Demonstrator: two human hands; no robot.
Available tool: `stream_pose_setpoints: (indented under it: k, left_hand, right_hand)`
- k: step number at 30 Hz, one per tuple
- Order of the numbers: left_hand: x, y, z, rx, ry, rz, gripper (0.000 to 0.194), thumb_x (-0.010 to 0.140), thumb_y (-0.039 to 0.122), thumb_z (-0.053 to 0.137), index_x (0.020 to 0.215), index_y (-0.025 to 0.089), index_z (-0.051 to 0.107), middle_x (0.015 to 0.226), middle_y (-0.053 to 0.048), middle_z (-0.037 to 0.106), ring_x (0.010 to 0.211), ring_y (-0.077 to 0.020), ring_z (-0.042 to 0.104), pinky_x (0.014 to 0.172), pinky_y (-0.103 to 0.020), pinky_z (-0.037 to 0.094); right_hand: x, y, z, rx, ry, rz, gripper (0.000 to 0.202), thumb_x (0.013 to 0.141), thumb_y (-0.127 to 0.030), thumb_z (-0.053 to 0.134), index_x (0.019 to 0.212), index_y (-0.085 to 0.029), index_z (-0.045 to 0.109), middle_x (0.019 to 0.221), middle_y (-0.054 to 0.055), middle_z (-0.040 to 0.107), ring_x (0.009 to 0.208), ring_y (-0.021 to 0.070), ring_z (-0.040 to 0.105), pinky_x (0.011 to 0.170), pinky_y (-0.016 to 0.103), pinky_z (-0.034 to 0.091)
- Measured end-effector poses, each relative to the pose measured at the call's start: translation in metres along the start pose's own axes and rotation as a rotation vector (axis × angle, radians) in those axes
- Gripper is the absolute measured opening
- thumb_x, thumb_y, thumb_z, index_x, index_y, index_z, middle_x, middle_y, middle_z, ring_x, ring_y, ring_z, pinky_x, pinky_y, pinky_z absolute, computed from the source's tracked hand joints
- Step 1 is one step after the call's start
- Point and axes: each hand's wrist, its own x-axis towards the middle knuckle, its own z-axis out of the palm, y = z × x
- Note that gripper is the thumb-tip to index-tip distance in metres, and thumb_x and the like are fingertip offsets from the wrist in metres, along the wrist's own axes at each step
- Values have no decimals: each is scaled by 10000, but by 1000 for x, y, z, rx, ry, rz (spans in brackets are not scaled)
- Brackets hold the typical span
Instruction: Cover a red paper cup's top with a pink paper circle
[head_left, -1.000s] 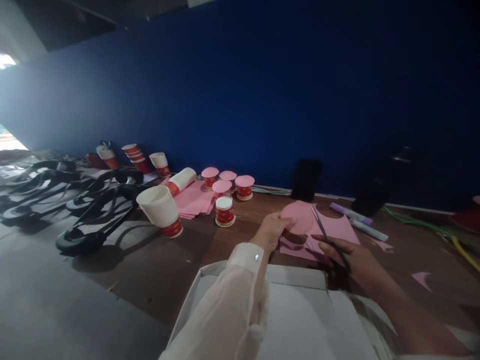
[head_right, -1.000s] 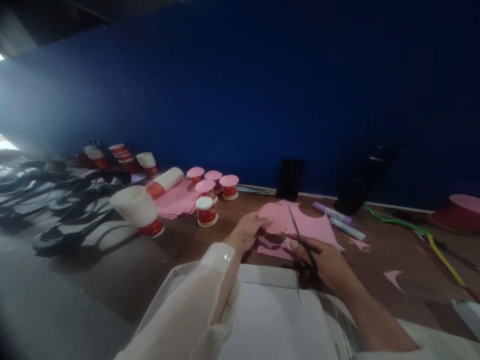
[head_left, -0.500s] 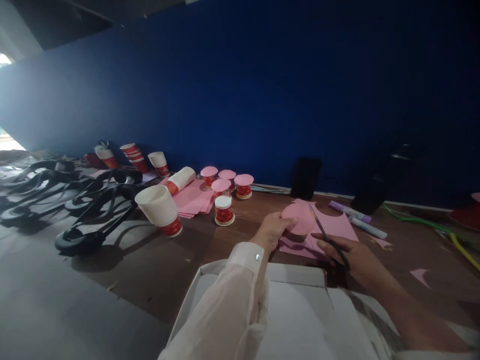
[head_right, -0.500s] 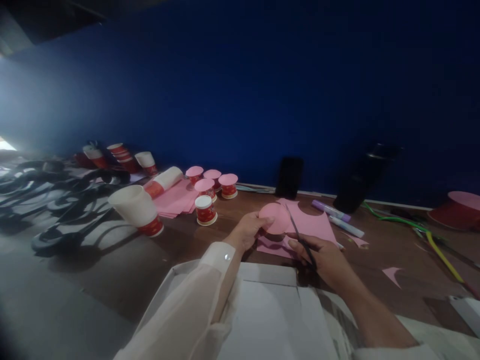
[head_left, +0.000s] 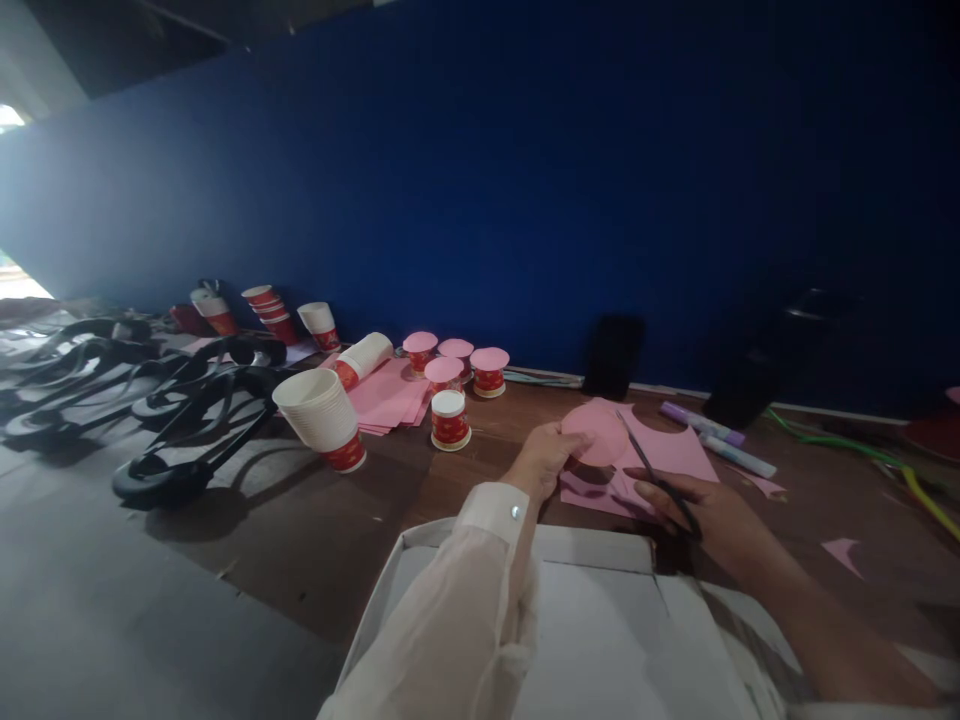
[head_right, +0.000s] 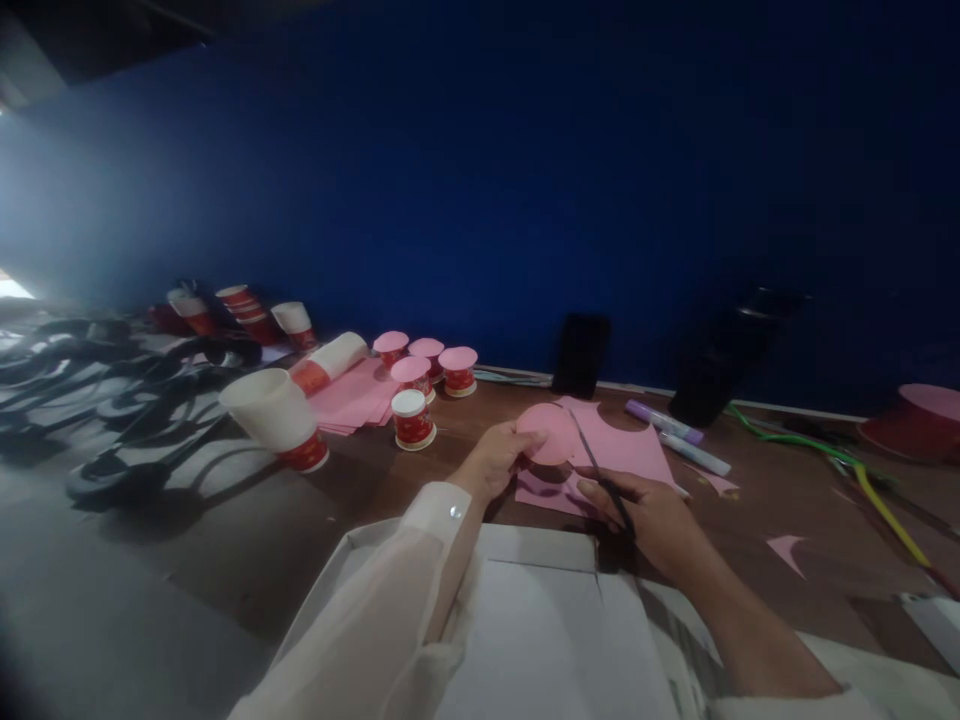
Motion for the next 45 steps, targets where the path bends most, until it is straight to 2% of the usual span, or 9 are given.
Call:
stream_pose_setpoints:
  k: [10,15,24,31,34,38,40,42,45]
  left_hand:
    - [3,-1,2,-29,40,4,232,622,151,844,756,93,664,577,8,620,500,-83,550,508,-197,433]
    - [5,-4,-1,-58,-18,10,337,594,224,896,825,87,692,662,-31,674,600,-135,629,632,-266,528]
    - [8,-7,-8,106,-93,12,592,466,450,959,877,87,738,683,-40,684,619,-136,623,617,-253,508]
    - [5,-7,-10,192,-168,7,594,467,483,948,874,92,758,720,-52,704,695,-153,643,672,-254,512]
    - [3,-9,-9,174,-179,-4,594,480,494,935,877,91,756,723,-57,703,688,-163,641,651,-264,505]
    - [4,-11,-7,74,-123,38,640,440,398,952,953,70,751,732,-66,713,669,-155,638,668,-270,518]
    - [5,-12,-6,-29,-109,27,677,449,373,937,1024,79,735,732,-69,719,659,-183,652,643,-300,532]
    - [6,-12,-6,-80,-78,39,640,456,330,919,1016,83,731,749,-73,725,657,-187,653,620,-295,526]
    - [6,-10,-5,-129,-20,40,504,461,254,885,915,102,729,719,-50,708,628,-153,619,576,-255,485]
  right_hand:
    - [1,0,2,-24,-2,-9,569,768,-641,621,1064,-190,804,514,11,618,554,225,602,593,346,479]
    - [1,0,1,28,-1,48,571,777,-624,622,1102,-185,786,576,25,659,606,230,637,609,337,511]
    - [-10,-1,12,347,11,135,629,740,-633,697,1173,-179,740,618,-9,593,476,144,546,492,296,481]
    - [-5,7,8,258,-48,114,556,721,-659,702,1010,-186,755,595,9,615,496,163,581,510,295,488]
    - [-2,8,6,272,-25,114,590,717,-662,691,1043,-174,752,621,15,631,515,167,577,514,298,489]
    - [1,9,7,303,-48,133,675,659,-644,723,1096,-131,759,609,22,631,533,173,561,510,298,475]
    - [4,12,8,325,16,133,629,689,-646,694,1083,-163,775,566,4,604,473,163,525,472,298,447]
    - [6,15,8,306,2,139,562,668,-601,745,1054,-196,795,656,33,682,524,187,587,516,309,492]
    - [7,20,7,272,68,97,552,701,-621,718,1048,-202,809,617,49,680,496,207,596,501,328,498]
